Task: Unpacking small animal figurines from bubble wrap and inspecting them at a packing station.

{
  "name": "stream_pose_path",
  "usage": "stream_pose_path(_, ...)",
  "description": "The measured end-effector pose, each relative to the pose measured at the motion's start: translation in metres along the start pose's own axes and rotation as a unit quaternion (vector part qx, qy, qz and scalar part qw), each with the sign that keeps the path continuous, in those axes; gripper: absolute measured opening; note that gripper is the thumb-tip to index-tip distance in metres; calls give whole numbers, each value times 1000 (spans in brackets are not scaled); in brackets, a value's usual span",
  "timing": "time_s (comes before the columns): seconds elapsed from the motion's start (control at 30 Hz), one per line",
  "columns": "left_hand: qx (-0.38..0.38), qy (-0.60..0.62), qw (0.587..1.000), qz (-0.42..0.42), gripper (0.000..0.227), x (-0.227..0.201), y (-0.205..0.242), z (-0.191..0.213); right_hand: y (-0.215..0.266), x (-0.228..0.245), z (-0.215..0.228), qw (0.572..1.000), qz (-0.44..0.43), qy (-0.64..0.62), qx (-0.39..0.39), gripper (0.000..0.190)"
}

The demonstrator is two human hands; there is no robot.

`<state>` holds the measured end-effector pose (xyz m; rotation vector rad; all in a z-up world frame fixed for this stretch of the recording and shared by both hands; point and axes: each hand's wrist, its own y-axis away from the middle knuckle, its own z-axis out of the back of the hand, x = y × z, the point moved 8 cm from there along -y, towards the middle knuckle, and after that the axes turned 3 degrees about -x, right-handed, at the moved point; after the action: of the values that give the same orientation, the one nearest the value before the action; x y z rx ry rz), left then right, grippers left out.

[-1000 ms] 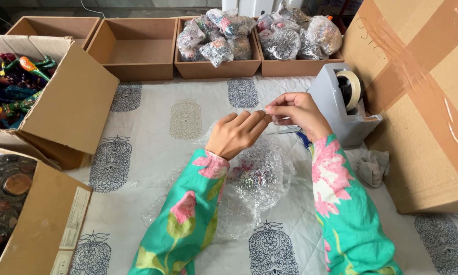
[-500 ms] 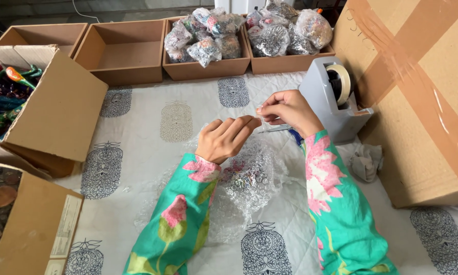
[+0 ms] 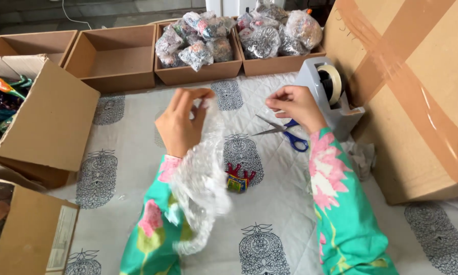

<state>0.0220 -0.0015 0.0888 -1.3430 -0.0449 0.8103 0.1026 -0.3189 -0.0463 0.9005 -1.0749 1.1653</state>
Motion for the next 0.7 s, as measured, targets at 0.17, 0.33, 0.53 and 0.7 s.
stream_pose_path(0.17, 71, -67, 993, -61, 3, -2, 7, -18, 31, 63, -19, 996, 81, -9, 46, 19)
stream_pose_path(0.33, 140, -101, 977, -122, 8, 2, 18, -36, 100, 161, 27, 953, 272, 28, -130, 16)
stream_pose_path(0.53, 189, -131, 963, -143, 10, 9, 20, -41, 223, 292, 120, 670, 457, 400, -427, 9)
stream_pose_path(0.7, 211, -138, 961, -116, 12, 11, 20, -42, 233, 295, 206, 479, 366, 635, -483, 10)
